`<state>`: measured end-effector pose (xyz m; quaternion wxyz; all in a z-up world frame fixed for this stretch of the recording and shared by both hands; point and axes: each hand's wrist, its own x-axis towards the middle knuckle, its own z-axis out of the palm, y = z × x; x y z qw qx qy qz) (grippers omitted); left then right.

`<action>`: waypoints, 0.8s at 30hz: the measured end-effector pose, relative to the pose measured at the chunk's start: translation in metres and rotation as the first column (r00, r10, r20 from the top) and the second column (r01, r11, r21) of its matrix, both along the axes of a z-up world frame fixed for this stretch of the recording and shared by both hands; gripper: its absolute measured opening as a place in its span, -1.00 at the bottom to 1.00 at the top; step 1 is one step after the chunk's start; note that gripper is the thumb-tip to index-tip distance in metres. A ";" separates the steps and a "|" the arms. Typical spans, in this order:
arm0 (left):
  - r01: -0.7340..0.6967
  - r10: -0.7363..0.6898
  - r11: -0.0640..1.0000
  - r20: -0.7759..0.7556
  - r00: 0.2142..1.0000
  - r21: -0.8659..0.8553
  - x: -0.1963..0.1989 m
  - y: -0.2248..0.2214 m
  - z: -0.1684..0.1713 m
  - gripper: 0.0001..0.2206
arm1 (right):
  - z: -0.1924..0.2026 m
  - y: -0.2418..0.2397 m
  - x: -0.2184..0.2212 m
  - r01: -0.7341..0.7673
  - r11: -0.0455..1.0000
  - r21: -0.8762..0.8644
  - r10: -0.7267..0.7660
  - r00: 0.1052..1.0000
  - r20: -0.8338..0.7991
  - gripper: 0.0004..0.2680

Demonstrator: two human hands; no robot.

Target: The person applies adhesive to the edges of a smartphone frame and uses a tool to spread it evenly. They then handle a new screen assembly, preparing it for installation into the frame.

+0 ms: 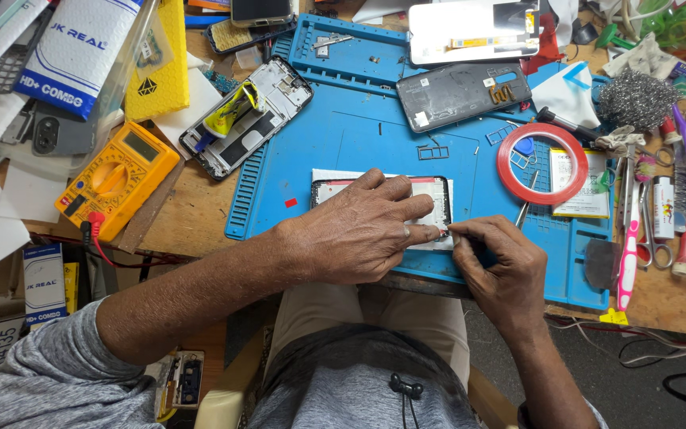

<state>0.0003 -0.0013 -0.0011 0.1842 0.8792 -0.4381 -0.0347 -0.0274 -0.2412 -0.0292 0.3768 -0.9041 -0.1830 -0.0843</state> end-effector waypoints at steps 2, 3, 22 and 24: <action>0.004 -0.004 1.000 0.004 1.000 -0.007 0.000 0.001 0.000 -0.55 | 0.000 0.000 -0.001 0.005 1.000 0.017 -0.005 1.000 0.016 -0.90; 0.003 -0.003 1.000 0.005 1.000 -0.011 0.000 0.000 0.000 -0.56 | 0.001 0.000 -0.001 0.004 1.000 0.011 -0.005 1.000 0.015 -0.90; 0.001 -0.001 1.000 0.001 1.000 -0.002 0.000 0.000 0.003 -0.57 | 0.002 0.002 -0.002 0.022 1.000 -0.008 -0.022 0.999 0.028 -0.90; 0.015 -0.014 1.000 -0.024 1.000 0.027 0.002 0.000 0.002 -0.58 | -0.002 -0.002 -0.002 0.032 0.999 0.017 -0.032 0.999 0.029 -0.90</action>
